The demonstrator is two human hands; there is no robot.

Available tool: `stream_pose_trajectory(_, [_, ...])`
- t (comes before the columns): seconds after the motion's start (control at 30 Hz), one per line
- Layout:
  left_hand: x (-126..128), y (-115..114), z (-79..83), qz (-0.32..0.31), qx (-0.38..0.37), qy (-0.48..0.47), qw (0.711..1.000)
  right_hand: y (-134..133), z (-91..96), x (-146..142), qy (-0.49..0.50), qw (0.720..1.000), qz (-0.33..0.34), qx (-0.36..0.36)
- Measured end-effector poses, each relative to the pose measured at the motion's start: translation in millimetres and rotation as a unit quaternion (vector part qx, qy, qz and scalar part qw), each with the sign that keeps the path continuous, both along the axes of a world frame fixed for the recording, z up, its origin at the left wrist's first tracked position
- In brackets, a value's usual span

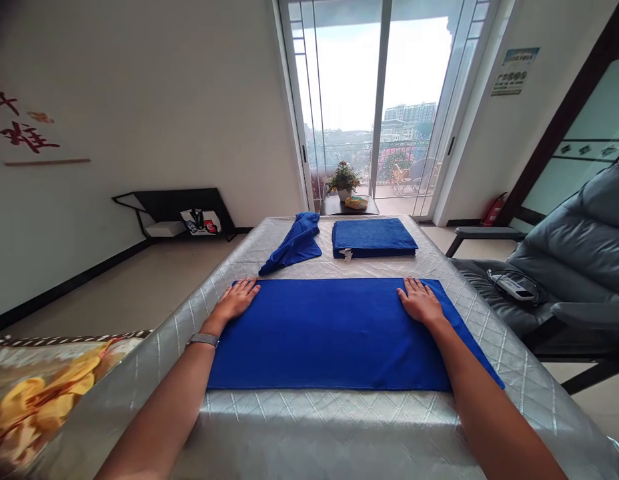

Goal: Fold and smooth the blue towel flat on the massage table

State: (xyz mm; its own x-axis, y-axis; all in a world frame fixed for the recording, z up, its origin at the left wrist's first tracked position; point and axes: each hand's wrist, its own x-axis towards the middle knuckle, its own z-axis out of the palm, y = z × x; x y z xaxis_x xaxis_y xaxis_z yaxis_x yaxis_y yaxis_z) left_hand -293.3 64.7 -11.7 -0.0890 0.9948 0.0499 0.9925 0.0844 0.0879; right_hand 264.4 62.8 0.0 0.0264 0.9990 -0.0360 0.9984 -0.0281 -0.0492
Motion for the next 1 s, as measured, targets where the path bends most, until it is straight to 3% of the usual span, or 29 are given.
stream_pose_trajectory(0.2, [-3.2, -3.3, 5.4, 0.040, -0.009, -0.011, 0.999, -4.7, 18.3, -22.0, -0.058, 0.997, -0.044, -0.013])
stream_pose_trajectory(0.27, [-0.7, -3.5, 6.9, 0.044, -0.012, -0.013, 0.999, -7.6, 27.0, -51.4, -0.081, 0.996, -0.025, 0.023])
stream_pose_trajectory(0.33, [1.0, -4.0, 7.9, 0.046, -0.010, -0.012, 0.999, -10.7, 33.5, -92.5, -0.068, 0.995, 0.045, 0.061])
stream_pose_trajectory(0.43, [1.8, -5.2, 9.0, 0.044, -0.007, -0.015, 0.999, -14.2, 35.0, -158.0, 0.000, 0.987, 0.157, 0.033])
stream_pose_trajectory(0.5, [1.8, -6.0, 9.5, 0.042, -0.008, -0.018, 0.999, -15.1, 30.2, -189.2, 0.036, 0.982, 0.184, 0.002])
stream_pose_trajectory(0.57, [1.9, -6.4, 9.6, 0.044, -0.007, -0.018, 0.999, -14.5, 23.2, -202.8, 0.049, 0.982, 0.183, -0.015])
stream_pose_trajectory(0.7, [2.0, -5.4, 7.7, 0.047, 0.007, -0.014, 0.999, -10.2, 12.0, -176.7, 0.036, 0.986, 0.159, -0.020])
stream_pose_trajectory(1.0, [-1.9, -2.5, 0.8, 0.043, 0.044, -0.025, 0.998, -3.5, 0.3, -14.1, -0.014, 1.000, -0.013, -0.002])
